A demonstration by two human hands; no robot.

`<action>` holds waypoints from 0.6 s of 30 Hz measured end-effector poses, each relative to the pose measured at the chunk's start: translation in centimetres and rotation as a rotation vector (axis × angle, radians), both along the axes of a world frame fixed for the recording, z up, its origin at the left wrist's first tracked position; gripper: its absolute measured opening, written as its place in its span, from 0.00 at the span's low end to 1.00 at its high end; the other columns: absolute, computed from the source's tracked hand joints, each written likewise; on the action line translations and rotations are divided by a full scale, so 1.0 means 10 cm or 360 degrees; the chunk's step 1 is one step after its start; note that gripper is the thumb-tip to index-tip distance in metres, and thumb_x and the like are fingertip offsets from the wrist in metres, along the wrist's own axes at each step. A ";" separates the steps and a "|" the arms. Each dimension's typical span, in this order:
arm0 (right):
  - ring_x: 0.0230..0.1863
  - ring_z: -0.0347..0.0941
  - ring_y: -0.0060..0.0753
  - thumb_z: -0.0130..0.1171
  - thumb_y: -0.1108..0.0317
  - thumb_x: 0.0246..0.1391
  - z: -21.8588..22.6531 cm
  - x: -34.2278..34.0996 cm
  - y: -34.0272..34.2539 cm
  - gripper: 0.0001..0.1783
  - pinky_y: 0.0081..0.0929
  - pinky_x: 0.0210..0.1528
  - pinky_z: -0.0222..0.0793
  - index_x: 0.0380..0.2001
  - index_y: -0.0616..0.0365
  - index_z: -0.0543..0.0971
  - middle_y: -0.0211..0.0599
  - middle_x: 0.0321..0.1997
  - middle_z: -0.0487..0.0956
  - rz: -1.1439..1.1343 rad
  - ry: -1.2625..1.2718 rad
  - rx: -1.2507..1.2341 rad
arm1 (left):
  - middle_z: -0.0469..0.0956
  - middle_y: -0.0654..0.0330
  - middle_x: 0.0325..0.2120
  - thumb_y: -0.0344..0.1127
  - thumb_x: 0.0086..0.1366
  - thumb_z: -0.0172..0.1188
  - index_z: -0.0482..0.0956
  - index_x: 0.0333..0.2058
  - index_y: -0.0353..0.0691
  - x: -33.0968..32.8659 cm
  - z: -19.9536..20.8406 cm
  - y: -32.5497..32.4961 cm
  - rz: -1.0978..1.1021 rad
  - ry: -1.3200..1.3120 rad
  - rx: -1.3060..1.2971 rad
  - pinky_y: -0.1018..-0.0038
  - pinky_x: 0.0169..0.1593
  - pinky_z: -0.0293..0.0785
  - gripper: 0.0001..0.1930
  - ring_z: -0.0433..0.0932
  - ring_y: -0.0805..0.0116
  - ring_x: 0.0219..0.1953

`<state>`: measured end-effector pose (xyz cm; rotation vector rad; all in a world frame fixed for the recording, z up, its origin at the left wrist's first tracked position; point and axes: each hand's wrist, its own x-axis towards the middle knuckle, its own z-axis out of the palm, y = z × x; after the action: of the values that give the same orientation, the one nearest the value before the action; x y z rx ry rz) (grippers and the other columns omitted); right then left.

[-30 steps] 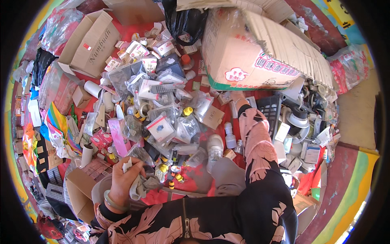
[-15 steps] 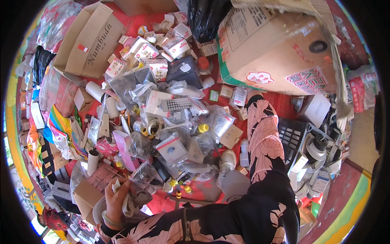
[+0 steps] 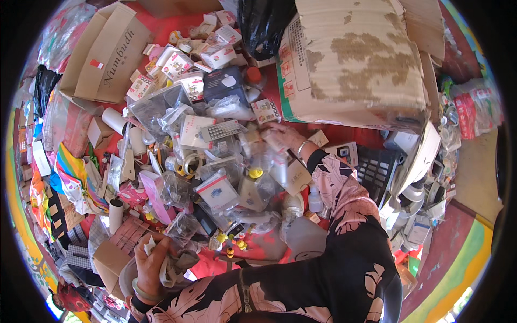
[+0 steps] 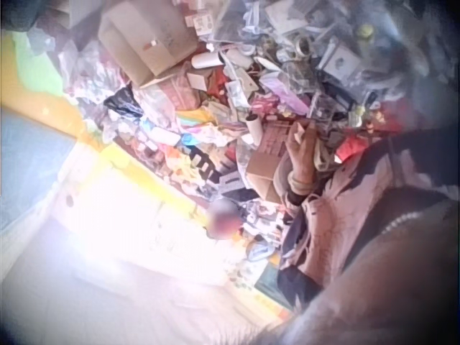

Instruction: The person sorts through a large pile of miscellaneous items on the floor, picking up and examining various objects such as boxes, plastic-wrapped goods, and small containers. They move items around, open boxes, and handle different products one by one.

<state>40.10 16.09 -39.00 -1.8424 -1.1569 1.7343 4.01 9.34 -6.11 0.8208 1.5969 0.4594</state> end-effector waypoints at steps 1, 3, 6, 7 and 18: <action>0.46 0.71 0.32 0.49 0.49 0.52 -0.06 0.00 -0.09 0.23 0.26 0.53 0.60 0.49 0.47 0.72 0.40 0.43 0.77 -0.0013 0.0140 0.0247 | 0.71 0.62 0.18 0.30 0.60 0.51 0.71 0.28 0.35 0.00 0.00 -0.01 -0.0007 0.0011 -0.0011 0.81 0.25 0.63 0.05 0.67 0.77 0.21; 0.45 0.73 0.34 0.48 0.49 0.53 -0.13 0.12 -0.28 0.23 0.28 0.52 0.62 0.49 0.46 0.72 0.41 0.42 0.77 -0.0056 0.0150 0.0441 | 0.71 0.63 0.18 0.30 0.60 0.51 0.71 0.28 0.36 0.02 -0.02 -0.02 -0.0027 0.0032 -0.0033 0.81 0.25 0.62 0.05 0.67 0.77 0.21; 0.45 0.73 0.37 0.46 0.50 0.53 -0.06 0.56 -0.59 0.21 0.30 0.49 0.65 0.48 0.43 0.73 0.41 0.44 0.76 0.0293 -0.0739 0.0853 | 0.70 0.63 0.18 0.30 0.61 0.51 0.71 0.27 0.36 0.07 0.01 -0.05 -0.0071 0.0066 0.0083 0.81 0.26 0.62 0.05 0.67 0.78 0.21; 0.45 0.73 0.38 0.45 0.51 0.53 0.28 0.55 -0.51 0.19 0.34 0.49 0.64 0.44 0.43 0.75 0.40 0.45 0.76 0.0321 -0.1202 -0.0098 | 0.70 0.63 0.18 0.30 0.61 0.51 0.71 0.27 0.36 0.06 0.03 -0.09 -0.0036 0.0071 0.0061 0.81 0.26 0.62 0.05 0.67 0.78 0.21; 0.43 0.70 0.46 0.43 0.56 0.51 -0.61 1.20 0.28 0.16 0.53 0.40 0.63 0.31 0.51 0.78 0.39 0.37 0.77 -0.0039 -0.2229 0.0428 | 0.71 0.63 0.17 0.29 0.60 0.51 0.72 0.29 0.35 -0.16 -0.11 -0.31 -0.0043 0.0155 0.0053 0.82 0.25 0.63 0.04 0.67 0.78 0.19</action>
<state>52.10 18.87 -45.13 -2.8037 -1.5881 -0.0232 2.45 6.27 -7.23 0.9006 1.6695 0.4334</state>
